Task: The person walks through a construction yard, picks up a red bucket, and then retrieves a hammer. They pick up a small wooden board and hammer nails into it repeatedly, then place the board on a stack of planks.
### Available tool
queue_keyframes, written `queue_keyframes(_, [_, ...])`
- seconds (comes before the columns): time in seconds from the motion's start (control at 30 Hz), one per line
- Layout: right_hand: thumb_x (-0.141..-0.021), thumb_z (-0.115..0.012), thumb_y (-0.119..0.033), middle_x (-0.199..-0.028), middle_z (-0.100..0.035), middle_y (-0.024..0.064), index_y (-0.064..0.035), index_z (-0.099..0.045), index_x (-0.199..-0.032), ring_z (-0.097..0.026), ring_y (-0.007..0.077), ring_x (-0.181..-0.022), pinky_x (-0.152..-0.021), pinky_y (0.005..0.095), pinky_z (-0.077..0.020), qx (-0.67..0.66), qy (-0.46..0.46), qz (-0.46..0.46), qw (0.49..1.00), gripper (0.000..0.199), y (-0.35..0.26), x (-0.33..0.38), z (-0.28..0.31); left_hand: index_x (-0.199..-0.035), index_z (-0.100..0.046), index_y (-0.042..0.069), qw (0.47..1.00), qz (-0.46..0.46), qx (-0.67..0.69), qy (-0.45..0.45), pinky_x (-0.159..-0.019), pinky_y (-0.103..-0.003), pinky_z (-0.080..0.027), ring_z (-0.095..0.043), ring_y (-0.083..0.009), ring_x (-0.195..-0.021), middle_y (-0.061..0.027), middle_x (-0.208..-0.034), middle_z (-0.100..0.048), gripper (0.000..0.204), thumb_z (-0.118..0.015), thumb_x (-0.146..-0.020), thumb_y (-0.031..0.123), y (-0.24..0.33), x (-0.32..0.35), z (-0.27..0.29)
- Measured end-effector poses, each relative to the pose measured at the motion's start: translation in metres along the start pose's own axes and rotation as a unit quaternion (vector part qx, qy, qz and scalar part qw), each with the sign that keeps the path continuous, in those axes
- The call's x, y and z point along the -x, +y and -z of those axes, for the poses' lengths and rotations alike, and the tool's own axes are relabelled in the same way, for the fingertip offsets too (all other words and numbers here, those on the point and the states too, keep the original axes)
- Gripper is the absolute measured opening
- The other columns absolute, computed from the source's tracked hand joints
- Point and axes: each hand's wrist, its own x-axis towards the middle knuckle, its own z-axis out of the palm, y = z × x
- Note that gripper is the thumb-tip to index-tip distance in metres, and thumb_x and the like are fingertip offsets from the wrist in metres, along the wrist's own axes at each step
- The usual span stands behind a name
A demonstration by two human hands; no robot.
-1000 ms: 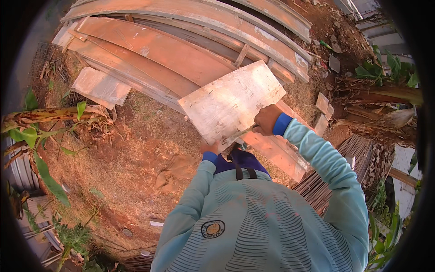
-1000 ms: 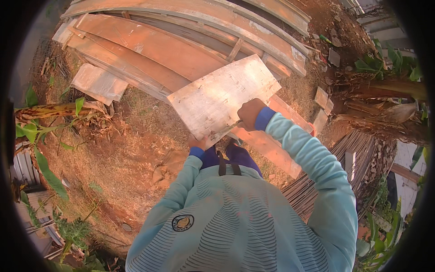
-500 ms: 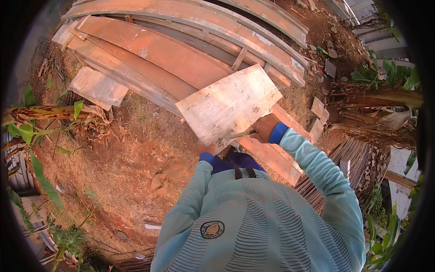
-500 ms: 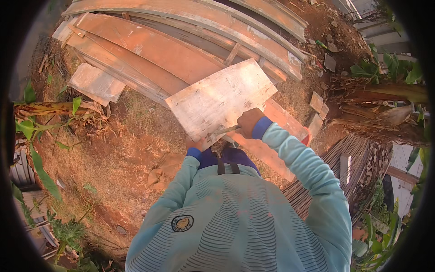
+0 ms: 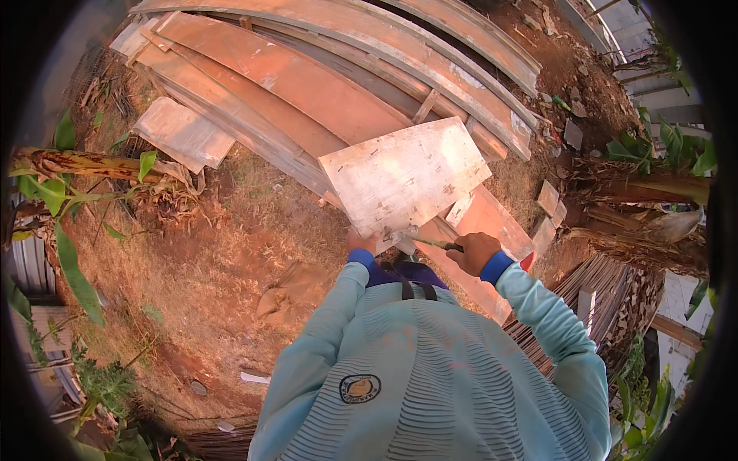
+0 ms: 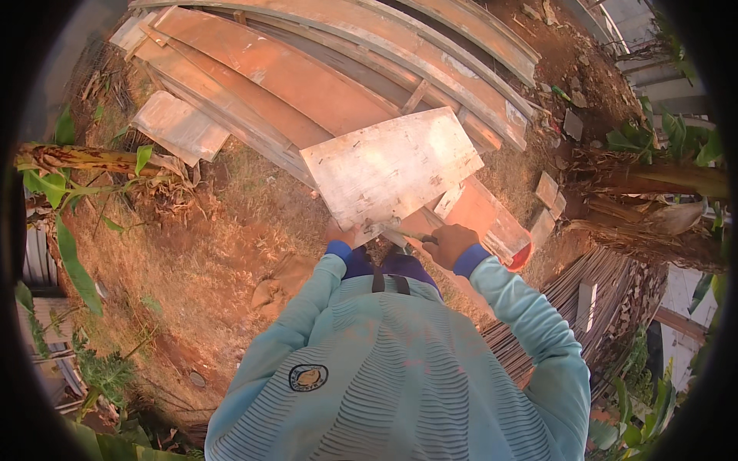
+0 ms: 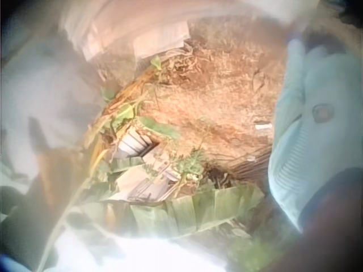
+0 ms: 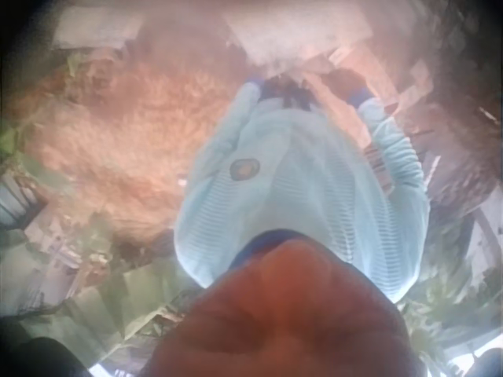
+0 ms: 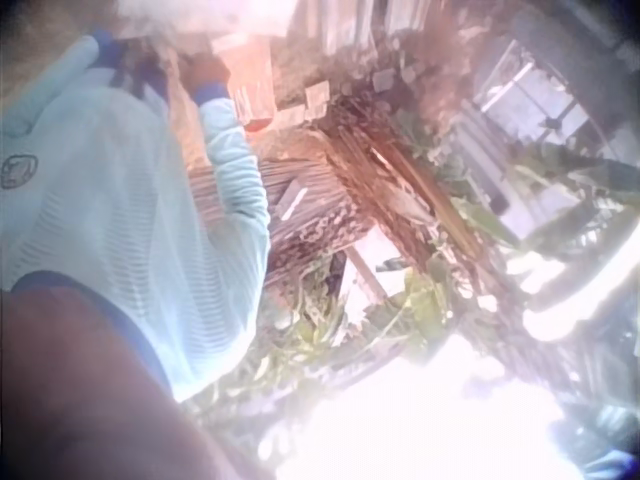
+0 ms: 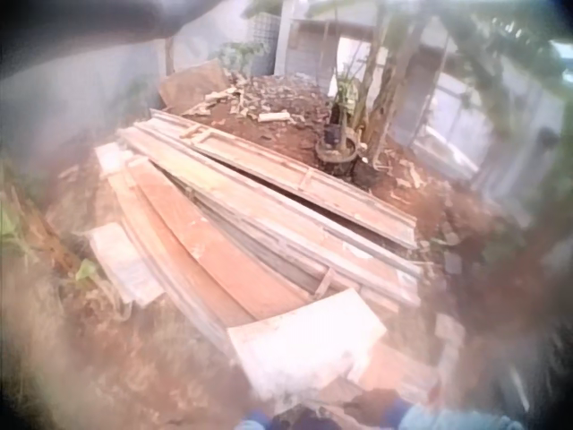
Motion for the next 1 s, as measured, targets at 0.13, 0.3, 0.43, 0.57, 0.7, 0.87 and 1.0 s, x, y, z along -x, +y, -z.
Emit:
queue_keyframes(0.13, [-0.084, -0.058, -0.036, -0.079, -0.066, 0.0152, -0.0097, -0.066, -0.091, -0.065, 0.0315, -0.075, -0.068, 0.0423, -0.0500, 0.034, 0.051, 0.017, 0.998, 0.029, -0.002, 0.006, -0.004, -0.108, -0.056, 0.000, 0.998, 0.034, 0.048, -0.005, -0.080, -0.040, -0.049, -0.063, -0.0341, -0.092, -0.0193, -0.102, -0.064, 0.055, -0.082, -0.062, 0.015, 0.023, 0.006, 0.002])
queue_keyframes(0.3, [-0.086, -0.058, -0.030, -0.074, -0.065, 0.0154, -0.0036, -0.060, -0.088, -0.065, 0.0293, -0.070, -0.060, 0.0421, -0.0496, 0.029, 0.039, 0.046, 0.998, 0.027, 0.022, -0.018, -0.041, -0.110, -0.054, -0.001, 0.999, 0.043, 0.006, -0.013, -0.081, -0.038, -0.050, -0.063, -0.0316, -0.093, -0.0191, -0.103, -0.064, 0.054, -0.081, -0.064, 0.012, 0.012, -0.001, -0.001])
queue_keyframes(0.43, [-0.091, -0.055, -0.028, -0.069, -0.060, 0.0081, -0.0017, -0.054, -0.085, -0.060, 0.0182, -0.058, -0.049, 0.0347, -0.0460, -0.309, -0.283, -0.063, 0.906, 0.027, 0.019, -0.056, -0.023, -0.110, -0.054, -0.001, 0.998, 0.045, 0.038, -0.003, -0.081, -0.039, -0.050, -0.063, -0.0313, -0.093, -0.0190, -0.102, -0.064, 0.053, -0.080, -0.065, 0.011, -0.010, -0.006, -0.003])
queue_keyframes(0.57, [-0.093, -0.053, -0.020, -0.064, -0.050, 0.0013, -0.0047, -0.050, -0.082, -0.045, 0.0100, -0.048, -0.044, 0.0271, -0.0410, -0.697, -0.352, -0.143, 0.608, 0.019, 0.022, -0.047, -0.061, -0.109, -0.055, -0.002, 0.998, 0.051, -0.010, -0.016, -0.081, -0.038, -0.050, -0.063, -0.0303, -0.094, -0.0182, -0.102, -0.065, 0.053, -0.080, -0.066, 0.014, -0.015, -0.006, -0.002])
queue_keyframes(0.7, [-0.084, -0.060, -0.019, -0.073, -0.061, 0.0176, -0.0004, -0.051, -0.098, -0.062, 0.0343, -0.066, -0.061, 0.0437, -0.0480, -0.145, 0.016, 0.116, 0.982, 0.025, 0.004, 0.016, -0.073, -0.107, -0.057, -0.001, 0.997, 0.078, -0.013, 0.027, -0.081, -0.040, -0.050, -0.062, -0.0357, -0.095, -0.0201, -0.102, -0.064, 0.057, -0.083, -0.060, 0.019, -0.084, -0.019, -0.005])
queue_keyframes(0.87, [-0.082, -0.060, -0.020, -0.073, -0.059, 0.0183, -0.0009, -0.054, -0.104, -0.060, 0.0357, -0.069, -0.064, 0.0421, -0.0461, -0.278, -0.018, 0.023, 0.960, 0.029, 0.009, 0.060, -0.016, -0.109, -0.056, -0.001, 0.988, 0.151, -0.032, 0.004, -0.082, -0.039, -0.050, -0.063, -0.0332, -0.095, -0.0191, -0.103, -0.064, 0.059, -0.082, -0.060, 0.017, -0.076, -0.022, -0.012])
queue_keyframes(1.0, [-0.083, -0.060, -0.020, -0.065, -0.057, 0.0136, -0.0001, -0.056, -0.089, -0.057, 0.0256, -0.055, -0.055, 0.0366, -0.0442, -0.369, -0.024, -0.042, 0.928, 0.021, 0.012, 0.030, -0.023, -0.112, -0.054, -0.001, 0.996, 0.086, 0.010, -0.018, -0.082, -0.037, -0.050, -0.063, -0.0295, -0.094, -0.0173, -0.103, -0.064, 0.058, -0.081, -0.062, 0.012, -0.047, -0.006, -0.012])
